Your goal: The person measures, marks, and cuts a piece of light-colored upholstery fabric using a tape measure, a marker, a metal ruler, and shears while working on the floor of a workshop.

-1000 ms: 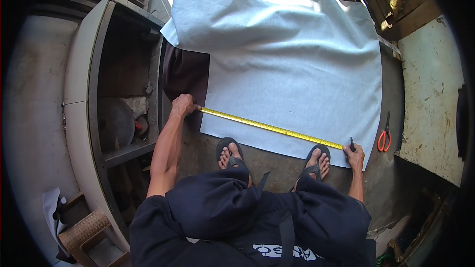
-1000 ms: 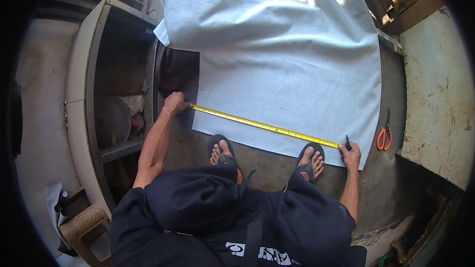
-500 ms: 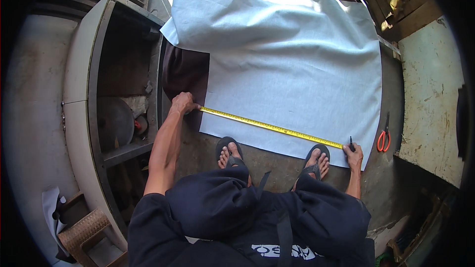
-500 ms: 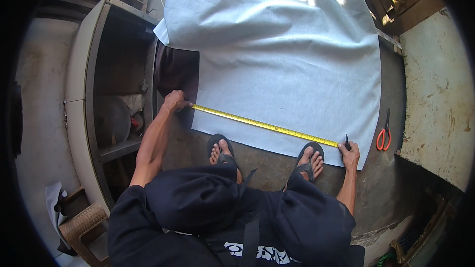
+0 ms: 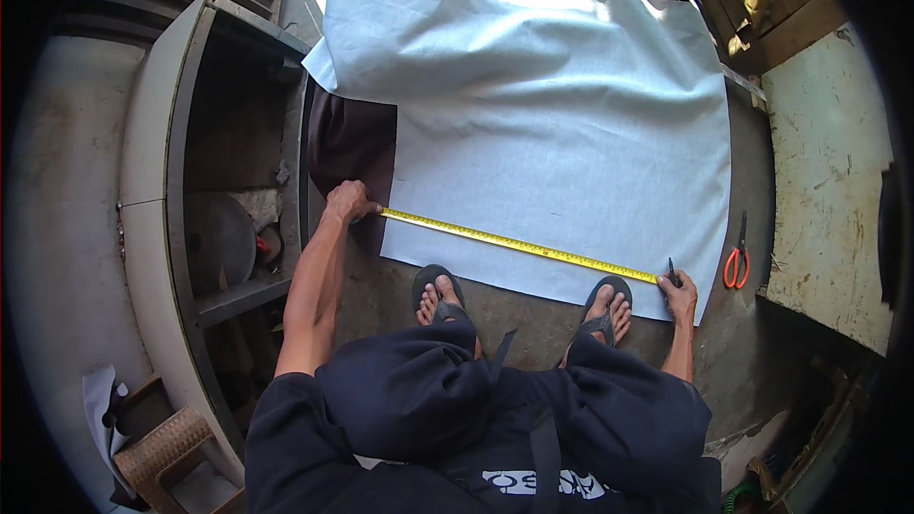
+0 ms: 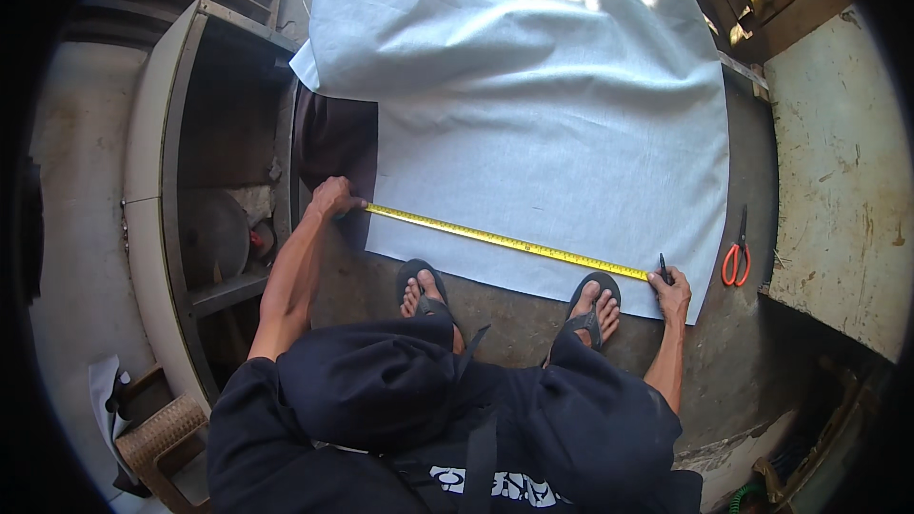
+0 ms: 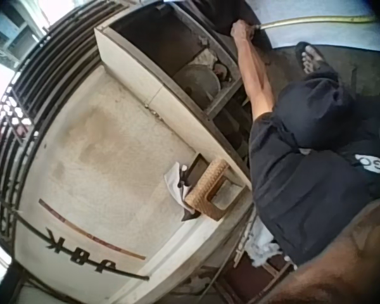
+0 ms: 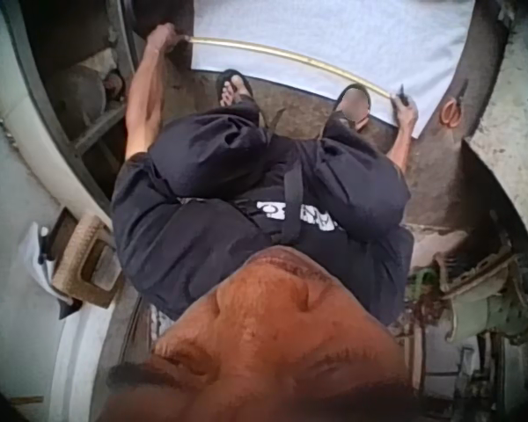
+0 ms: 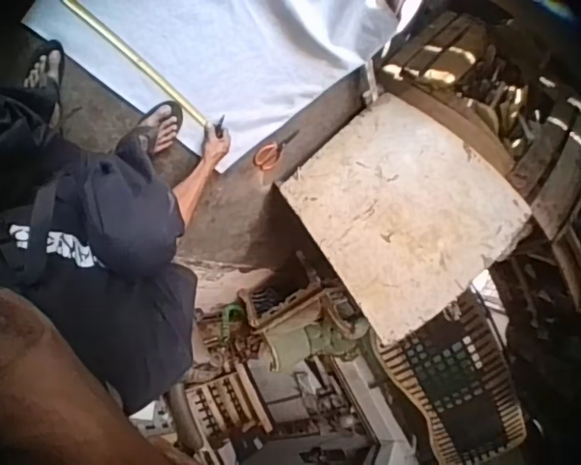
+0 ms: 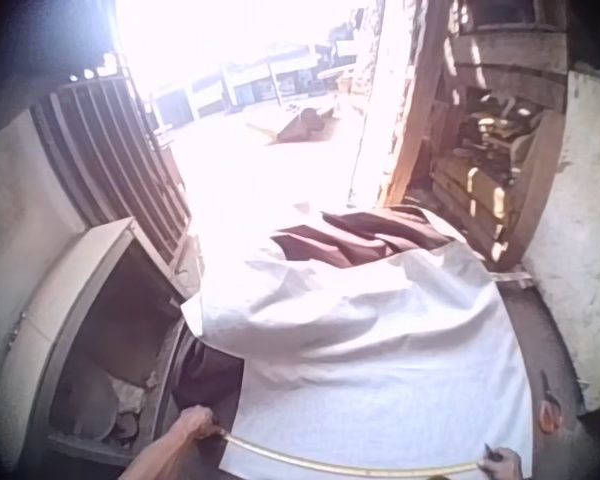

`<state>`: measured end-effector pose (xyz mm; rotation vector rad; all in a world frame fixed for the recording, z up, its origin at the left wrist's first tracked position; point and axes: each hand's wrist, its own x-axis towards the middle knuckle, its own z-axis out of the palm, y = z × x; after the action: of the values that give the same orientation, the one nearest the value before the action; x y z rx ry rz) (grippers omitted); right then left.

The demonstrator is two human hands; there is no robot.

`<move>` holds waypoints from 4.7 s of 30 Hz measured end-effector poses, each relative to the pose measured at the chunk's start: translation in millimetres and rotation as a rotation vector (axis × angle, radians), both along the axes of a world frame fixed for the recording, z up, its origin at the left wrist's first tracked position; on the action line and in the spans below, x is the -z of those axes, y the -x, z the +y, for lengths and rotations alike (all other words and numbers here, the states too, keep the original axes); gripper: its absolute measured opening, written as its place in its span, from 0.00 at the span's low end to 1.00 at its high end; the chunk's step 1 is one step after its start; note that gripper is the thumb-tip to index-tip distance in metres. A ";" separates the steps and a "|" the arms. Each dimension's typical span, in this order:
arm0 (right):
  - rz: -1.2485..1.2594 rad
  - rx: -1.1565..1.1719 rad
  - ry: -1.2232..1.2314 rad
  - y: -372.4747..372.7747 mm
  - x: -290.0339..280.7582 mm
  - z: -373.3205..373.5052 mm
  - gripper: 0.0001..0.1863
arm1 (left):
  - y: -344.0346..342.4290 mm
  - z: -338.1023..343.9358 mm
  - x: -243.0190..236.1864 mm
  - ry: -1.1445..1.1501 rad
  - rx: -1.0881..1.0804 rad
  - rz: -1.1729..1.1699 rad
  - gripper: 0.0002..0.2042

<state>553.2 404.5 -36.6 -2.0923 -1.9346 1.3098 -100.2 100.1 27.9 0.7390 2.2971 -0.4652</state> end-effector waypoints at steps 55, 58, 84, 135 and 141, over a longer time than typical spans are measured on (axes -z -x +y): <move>0.119 0.206 -0.378 8.6 -47.4 -48.1 0.11 | 5.5 -7.0 10.5 -0.154 0.067 -0.057 0.19; 0.196 0.277 -0.527 24.8 -51.9 -35.2 0.13 | 14.0 -20.8 13.0 -0.198 0.100 -0.077 0.20; -0.478 -0.651 -0.778 159.2 8.1 519.2 0.37 | -127.4 -127.3 -56.5 0.281 -0.463 -0.354 0.28; -0.243 0.451 -0.085 -246.1 -208.2 -142.2 0.24 | -346.1 288.1 -42.9 -0.964 -0.344 -2.756 0.46; -0.180 -0.163 0.054 -121.6 -158.9 14.1 0.29 | -206.6 70.9 45.6 -1.321 -1.222 -1.743 0.21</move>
<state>674.9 418.6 122.2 -2.1878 -2.2090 1.2511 106.4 171.0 -17.7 -0.0771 0.6286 1.6681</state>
